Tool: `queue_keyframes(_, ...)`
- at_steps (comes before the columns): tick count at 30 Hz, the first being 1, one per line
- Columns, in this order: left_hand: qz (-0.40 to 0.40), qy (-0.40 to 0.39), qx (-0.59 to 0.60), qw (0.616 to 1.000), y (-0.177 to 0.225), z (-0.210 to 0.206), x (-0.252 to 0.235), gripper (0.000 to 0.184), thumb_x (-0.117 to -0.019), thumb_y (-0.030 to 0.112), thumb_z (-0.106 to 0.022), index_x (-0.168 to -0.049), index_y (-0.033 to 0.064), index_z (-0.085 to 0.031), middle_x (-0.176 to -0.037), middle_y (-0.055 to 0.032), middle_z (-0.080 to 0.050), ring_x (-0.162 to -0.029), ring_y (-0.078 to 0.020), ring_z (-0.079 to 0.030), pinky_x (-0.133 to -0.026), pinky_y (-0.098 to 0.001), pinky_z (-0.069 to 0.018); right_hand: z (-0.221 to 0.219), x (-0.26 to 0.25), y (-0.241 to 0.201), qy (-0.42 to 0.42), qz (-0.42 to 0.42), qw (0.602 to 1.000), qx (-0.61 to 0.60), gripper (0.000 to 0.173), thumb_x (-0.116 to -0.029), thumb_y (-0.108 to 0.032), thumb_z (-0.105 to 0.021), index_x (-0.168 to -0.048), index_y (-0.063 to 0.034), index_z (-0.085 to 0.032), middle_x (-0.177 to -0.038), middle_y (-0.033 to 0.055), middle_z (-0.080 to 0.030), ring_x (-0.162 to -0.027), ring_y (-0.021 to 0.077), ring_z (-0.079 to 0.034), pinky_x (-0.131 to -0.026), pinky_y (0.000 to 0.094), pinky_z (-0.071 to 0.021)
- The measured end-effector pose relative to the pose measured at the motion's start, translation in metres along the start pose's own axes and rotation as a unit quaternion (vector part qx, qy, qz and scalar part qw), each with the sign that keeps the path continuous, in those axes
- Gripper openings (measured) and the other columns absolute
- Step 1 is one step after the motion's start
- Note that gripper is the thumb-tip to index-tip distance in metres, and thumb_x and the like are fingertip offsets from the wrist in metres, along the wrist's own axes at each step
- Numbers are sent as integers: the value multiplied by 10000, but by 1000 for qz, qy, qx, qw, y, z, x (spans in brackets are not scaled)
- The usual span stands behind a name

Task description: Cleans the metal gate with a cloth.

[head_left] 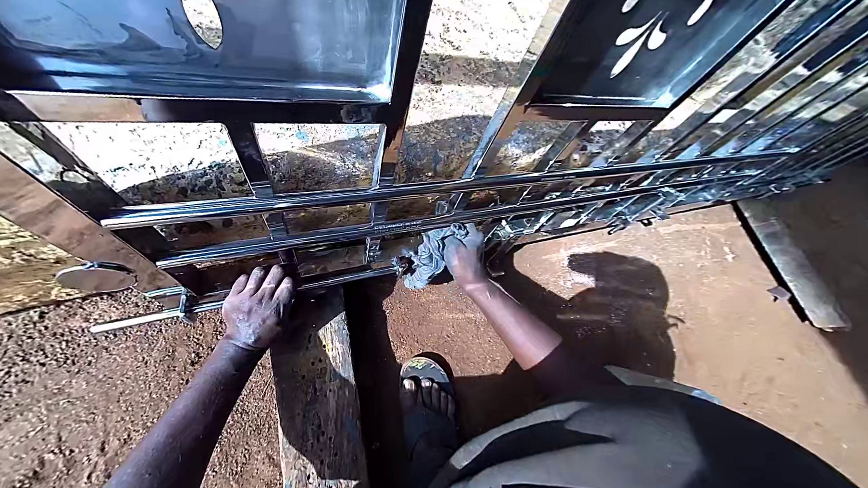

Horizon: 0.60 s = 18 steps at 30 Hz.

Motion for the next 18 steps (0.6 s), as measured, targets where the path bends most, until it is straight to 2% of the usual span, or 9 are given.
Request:
queue_keyframes(2, -3, 8, -6, 1000, -1, 1, -1, 334, -945, 264, -460, -751, 10, -557, -825, -217, -666, -753, -417, -663, -584, -509, -467, 10, -12, 1, -28, 52, 997, 45, 315, -844, 33, -599, -1146, 103, -657, -1041, 225, -688, -999, 233, -664, -910, 421, -524)
queue_keyframes(4, -3, 11, -8, 1000, 0, 1, 0, 339, -947, 278, -464, -755, 12, -547, -819, -219, -659, -741, -416, -656, -577, -507, -458, 20, -26, 6, -93, 89, 988, 89, 432, -819, 59, -614, -1248, 110, -599, -1161, 224, -679, -1107, 196, -658, -986, 370, -523)
queue_keyframes(6, -1, 9, -8, 1000, 0, 1, -2, 340, -935, 289, -471, -755, 8, -536, -818, -223, -651, -732, -422, -646, -575, -512, -447, 25, -36, 3, -167, 46, 967, 184, 456, -809, 60, -676, -1247, 149, -587, -1199, 288, -660, -1151, 313, -648, -1014, 479, -499)
queue_keyframes(8, 0, 5, -7, 1000, 0, 1, -3, 346, -929, 280, -471, -749, -7, -539, -828, -239, -660, -730, -441, -648, -578, -528, -453, 22, -43, 2, -256, -37, 918, 302, 235, -899, -35, -673, -1011, 170, -652, -1054, 334, -666, -1026, 432, -651, -917, 599, -479)
queue_keyframes(11, -5, 10, -12, 1000, 0, -1, -1, 348, -956, 277, -455, -784, -6, -562, -854, -235, -670, -748, -433, -652, -601, -525, -462, 18, -44, -6, -348, -124, 844, 388, 311, -1017, -161, -577, -1007, 132, -679, -1109, 339, -659, -1089, 472, -631, -941, 642, -451)
queue_keyframes(12, -7, 12, -15, 1000, -1, -2, -1, 353, -963, 281, -446, -787, -2, -563, -844, -230, -665, -743, -429, -650, -600, -522, -461, 20, -43, -6, -334, -119, 854, 380, 299, -1006, -154, -597, -999, 134, -675, -1105, 337, -658, -1088, 465, -633, -942, 632, -455)
queue_keyframes(14, -12, 11, -21, 1000, -1, -1, -1, 371, -975, 297, -420, -786, 8, -555, -830, -222, -659, -737, -420, -649, -592, -512, -458, 29, -38, 2, -197, -35, 940, 275, 227, -874, -42, -691, -977, 157, -657, -1030, 305, -679, -1001, 372, -668, -903, 537, -506)
queue_keyframes(16, -10, 11, -26, 1000, -1, -1, 0, 359, -974, 282, -416, -779, 12, -548, -817, -216, -654, -734, -415, -648, -590, -512, -458, 33, -37, 18, -70, 40, 995, 60, 462, -816, 64, -612, -1266, 146, -544, -1199, 239, -639, -1125, 208, -625, -992, 363, -507)
queue_keyframes(18, -8, 14, -28, 999, 0, -1, 3, 357, -978, 294, -439, -786, 18, -559, -821, -206, -658, -738, -408, -649, -597, -507, -460, 28, -36, 29, -12, 28, 997, -77, 511, -833, 33, -532, -1343, 43, -500, -1222, 128, -624, -1121, 82, -608, -962, 291, -520)
Point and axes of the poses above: each hand's wrist, its own x-axis away from the middle knuckle, its own z-axis out of the back of the hand, y = z × x, the point moved 6 cm from there along -x, towards the middle knuckle
